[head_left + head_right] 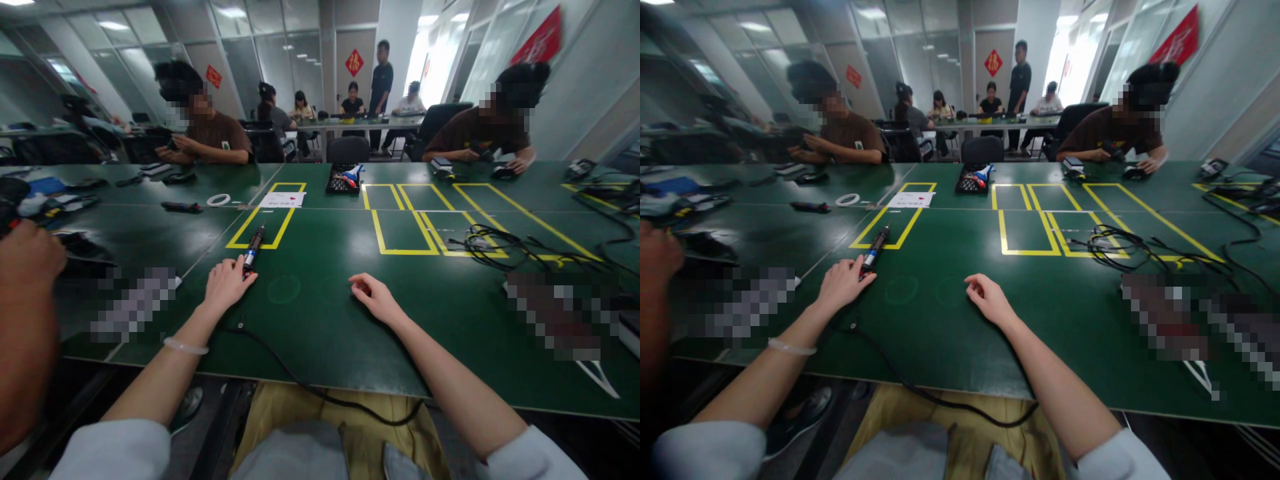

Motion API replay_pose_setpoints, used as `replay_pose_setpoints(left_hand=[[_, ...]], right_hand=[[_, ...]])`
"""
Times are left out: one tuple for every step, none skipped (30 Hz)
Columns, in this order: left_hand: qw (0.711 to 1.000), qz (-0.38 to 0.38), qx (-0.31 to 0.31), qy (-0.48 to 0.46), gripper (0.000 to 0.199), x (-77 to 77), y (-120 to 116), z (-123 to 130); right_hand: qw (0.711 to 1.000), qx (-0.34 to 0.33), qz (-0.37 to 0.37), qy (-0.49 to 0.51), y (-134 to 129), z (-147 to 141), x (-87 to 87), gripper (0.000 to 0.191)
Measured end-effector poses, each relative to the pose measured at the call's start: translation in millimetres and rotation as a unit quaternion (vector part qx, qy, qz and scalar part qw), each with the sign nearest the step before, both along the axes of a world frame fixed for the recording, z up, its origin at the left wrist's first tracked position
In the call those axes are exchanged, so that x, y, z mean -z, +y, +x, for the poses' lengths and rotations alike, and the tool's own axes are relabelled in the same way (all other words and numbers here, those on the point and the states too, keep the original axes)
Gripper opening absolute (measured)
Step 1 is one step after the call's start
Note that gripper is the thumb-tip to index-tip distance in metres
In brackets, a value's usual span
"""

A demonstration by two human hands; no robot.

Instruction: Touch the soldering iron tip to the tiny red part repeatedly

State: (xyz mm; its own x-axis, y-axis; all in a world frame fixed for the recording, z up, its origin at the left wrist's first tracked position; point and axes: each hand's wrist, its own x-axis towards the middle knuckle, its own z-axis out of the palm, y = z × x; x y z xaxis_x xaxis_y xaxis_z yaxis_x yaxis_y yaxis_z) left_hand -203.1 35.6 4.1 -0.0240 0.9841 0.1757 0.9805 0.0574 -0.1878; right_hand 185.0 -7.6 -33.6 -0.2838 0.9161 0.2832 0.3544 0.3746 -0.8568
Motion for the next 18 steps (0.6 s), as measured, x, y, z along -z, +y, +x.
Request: replay_pose_setpoints(left_hand=[[1.0, -0.007, -0.015, 0.002, 0.068, -0.7, 3.3, -10.0], [0.999, -0.014, -0.03, 0.002, 0.068, -1.8, 6.2, -18.8], [0.999, -0.02, -0.044, 0.002, 0.068, -3.0, 8.5, -26.0], [0.998, -0.024, -0.055, 0.003, 0.068, -4.3, 9.9, -31.6], [0.998, -0.025, -0.063, 0.005, 0.067, -5.8, 10.3, -35.4], [0.997, -0.022, -0.068, 0.007, 0.066, -7.2, 9.7, -37.3], [0.998, -0.013, -0.068, 0.009, 0.064, -8.5, 8.0, -37.3], [0.998, -0.001, -0.065, 0.012, 0.062, -9.6, 5.5, -35.6], [0.998, 0.013, -0.061, 0.014, 0.058, -10.5, 2.4, -32.6], [0.998, 0.027, -0.058, 0.016, 0.055, -11.2, -1.0, -28.6], [0.997, 0.038, -0.057, 0.019, 0.052, -11.7, -4.3, -24.2], [0.997, 0.046, -0.057, 0.022, 0.05, -12.2, -7.3, -20.0], [0.997, 0.048, -0.06, 0.025, 0.048, -12.7, -9.6, -16.2], [0.997, 0.049, -0.062, 0.025, 0.046, -13.5, -11.2, -13.2], [0.996, 0.049, -0.065, 0.023, 0.045, -14.6, -12.0, -10.9], [0.996, 0.049, -0.069, 0.018, 0.043, -16.3, -12.0, -9.1], [0.996, 0.051, -0.076, 0.01, 0.043, -18.5, -11.4, -7.4], [0.995, 0.054, -0.085, -0.001, 0.042, -21.2, -10.4, -5.2]], right_hand=[[1.0, 0.0, 0.001, -0.002, 0.1, 0.1, 0.3, 0.022], [1.0, 0.001, 0.001, -0.003, 0.2, 0.2, 0.7, 0.022], [1.0, 0.001, 0.002, -0.004, 0.4, 0.3, 1.1, 0.022], [1.0, 0.001, 0.002, -0.006, 0.5, 0.4, 1.4, 0.023], [1.0, 0.0, 0.002, -0.008, 0.6, 0.4, 1.6, 0.023], [1.0, -0.001, 0.002, -0.01, 0.6, 0.3, 1.7, 0.023], [1.0, -0.001, 0.001, -0.013, 0.6, 0.2, 1.6, 0.023], [1.0, -0.001, 0.001, -0.015, 0.6, 0.0, 1.4, 0.023], [1.0, -0.002, 0.001, -0.016, 0.4, -0.1, 1.1, 0.023], [1.0, -0.002, 0.0, -0.017, 0.2, -0.2, 0.6, 0.023], [1.0, -0.003, -0.001, -0.017, 0.0, -0.3, 0.0, 0.023], [1.0, -0.004, -0.001, -0.017, -0.4, -0.3, -0.6, 0.023], [1.0, -0.004, -0.001, -0.017, -0.7, -0.4, -1.2, 0.023], [1.0, -0.005, -0.001, -0.017, -1.0, -0.4, -1.8, 0.023], [1.0, -0.004, -0.001, -0.017, -1.2, -0.5, -2.3, 0.023], [1.0, -0.004, -0.001, -0.017, -1.4, -0.6, -2.7, 0.022], [1.0, -0.003, 0.0, -0.018, -1.5, -0.9, -2.9, 0.022], [1.0, -0.003, 0.0, -0.019, -1.5, -1.2, -3.0, 0.022]])
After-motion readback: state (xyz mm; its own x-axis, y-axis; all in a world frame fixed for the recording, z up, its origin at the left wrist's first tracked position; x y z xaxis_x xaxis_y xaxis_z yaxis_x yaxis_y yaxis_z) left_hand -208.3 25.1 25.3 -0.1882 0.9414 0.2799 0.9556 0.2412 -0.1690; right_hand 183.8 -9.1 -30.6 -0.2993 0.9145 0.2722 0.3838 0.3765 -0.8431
